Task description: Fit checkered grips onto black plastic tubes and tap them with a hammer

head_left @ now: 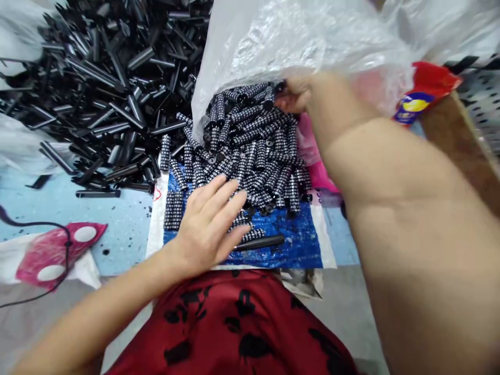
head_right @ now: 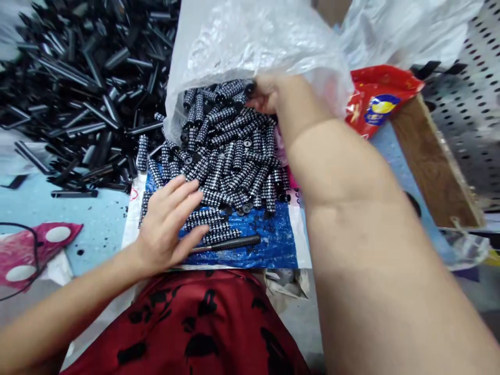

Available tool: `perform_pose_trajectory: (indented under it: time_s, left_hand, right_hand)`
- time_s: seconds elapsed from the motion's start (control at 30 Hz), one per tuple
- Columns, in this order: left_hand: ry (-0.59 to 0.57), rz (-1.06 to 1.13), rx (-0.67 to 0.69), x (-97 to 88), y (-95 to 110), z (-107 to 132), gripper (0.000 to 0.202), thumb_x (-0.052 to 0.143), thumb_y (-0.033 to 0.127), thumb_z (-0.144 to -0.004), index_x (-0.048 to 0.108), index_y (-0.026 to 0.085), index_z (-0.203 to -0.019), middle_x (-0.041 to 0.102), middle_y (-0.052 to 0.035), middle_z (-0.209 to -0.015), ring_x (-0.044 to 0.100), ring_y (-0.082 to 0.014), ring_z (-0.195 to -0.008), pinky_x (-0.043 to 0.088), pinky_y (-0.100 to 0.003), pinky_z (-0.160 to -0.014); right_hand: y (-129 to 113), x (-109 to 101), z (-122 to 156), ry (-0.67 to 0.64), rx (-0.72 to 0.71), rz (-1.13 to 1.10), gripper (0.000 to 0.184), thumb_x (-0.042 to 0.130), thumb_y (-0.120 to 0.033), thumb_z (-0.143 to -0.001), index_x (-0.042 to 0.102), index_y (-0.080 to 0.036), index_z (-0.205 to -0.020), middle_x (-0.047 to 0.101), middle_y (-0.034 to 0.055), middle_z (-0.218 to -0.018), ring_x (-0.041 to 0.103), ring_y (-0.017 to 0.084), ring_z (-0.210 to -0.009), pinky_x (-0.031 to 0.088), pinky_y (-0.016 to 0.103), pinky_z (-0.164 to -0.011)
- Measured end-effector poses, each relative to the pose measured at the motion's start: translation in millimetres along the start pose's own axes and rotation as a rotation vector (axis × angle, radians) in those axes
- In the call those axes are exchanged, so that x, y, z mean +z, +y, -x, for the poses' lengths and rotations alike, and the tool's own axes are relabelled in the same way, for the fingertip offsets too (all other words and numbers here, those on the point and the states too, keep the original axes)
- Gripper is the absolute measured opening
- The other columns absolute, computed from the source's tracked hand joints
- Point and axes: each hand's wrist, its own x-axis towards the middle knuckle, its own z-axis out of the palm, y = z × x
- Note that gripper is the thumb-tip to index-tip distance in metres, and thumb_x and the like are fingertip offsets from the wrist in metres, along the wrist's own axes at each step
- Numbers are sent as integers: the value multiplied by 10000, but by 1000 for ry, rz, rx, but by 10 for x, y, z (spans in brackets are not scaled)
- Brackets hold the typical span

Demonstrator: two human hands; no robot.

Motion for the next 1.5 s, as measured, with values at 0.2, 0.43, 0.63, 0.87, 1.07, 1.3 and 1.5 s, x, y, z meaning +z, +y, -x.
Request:
perform_pose_trajectory:
  time_s: [0.2, 0.43, 0.63, 0.87, 1.07, 1.3, 1.5]
  left_hand:
    - [197, 66, 21, 643, -730, -648, 695, 612, 479, -1069, 392, 156, -1644, 498, -201, -1631, 465, -302, -1555, 397, -478, -1294]
    - [339, 407, -150, 749, -272, -572, 403, 555, 353, -1099, 567, 185, -1465, 650, -147, -1437, 623, -238, -1375, 466, -431, -1228]
    - [563, 1077, -898, 300, 107, -542, 450, 734, 570, -973, 528, 221, -1169, 750, -71, -1064, 752, -187, -899, 619, -307, -781]
    - [297, 1341, -1299, 186, 447, -124, 581, 859, 541, -864, 577, 187, -1228, 742, -24, -935, 727, -146, -781, 596, -250, -689]
    - [225, 1287, -1310, 211, 561, 83, 587, 888, 531, -834, 597, 174, -1198, 723, -16, -898, 660, -115, -660, 520, -206, -552]
    - [2, 1362, -1396, 188, 399, 198, 602, 801, 662, -872, 616, 147, -1125, 665, -19, -747, 491, -81, -451, 345, -186, -411]
    - [-4, 1342, -1324, 176, 420, 205, 560, 924, 489, -788, 592, 154, -1089, 695, -26, -821, 559, -92, -537, 382, -177, -442]
  right_hand:
    - [361, 343, 670, -49, 49, -290, 215, 368, -144, -1032, 462, -145, -839, 526, -41, -665, 409, 15, -576, 207, 154, -544]
    - [1082, 793, 1512, -243, 201, -867, 103, 509, -271, -962, 519, -169, -968, 616, 11, -809, 558, 89, -738, 483, 218, -684]
    - [1503, 648, 2041, -569, -272, -210, 471, 456, -631, -1000, 560, -172, -1028, 705, 53, -1007, 632, 103, -783, 493, 246, -732]
    - [1868, 567, 2345, -618, -465, 233, 639, 752, -695, -811, 628, -110, -584, 528, 9, -608, 401, 36, -581, 231, 249, -622]
    - [2140, 427, 2637, -377, -604, 328, 597, 803, -661, -819, 592, -117, -694, 591, 7, -691, 439, 47, -639, 299, 245, -634]
    - [2390, -261, 2381, 220, -1066, 1103, 261, 493, -171, -1046, 730, -137, -1150, 687, 67, -1393, 666, 148, -1025, 521, 301, -917]
    - [2357, -318, 2102, 88, -944, 1319, 307, 435, -176, -1063, 725, -139, -1157, 706, 89, -1124, 581, 163, -923, 475, 324, -843]
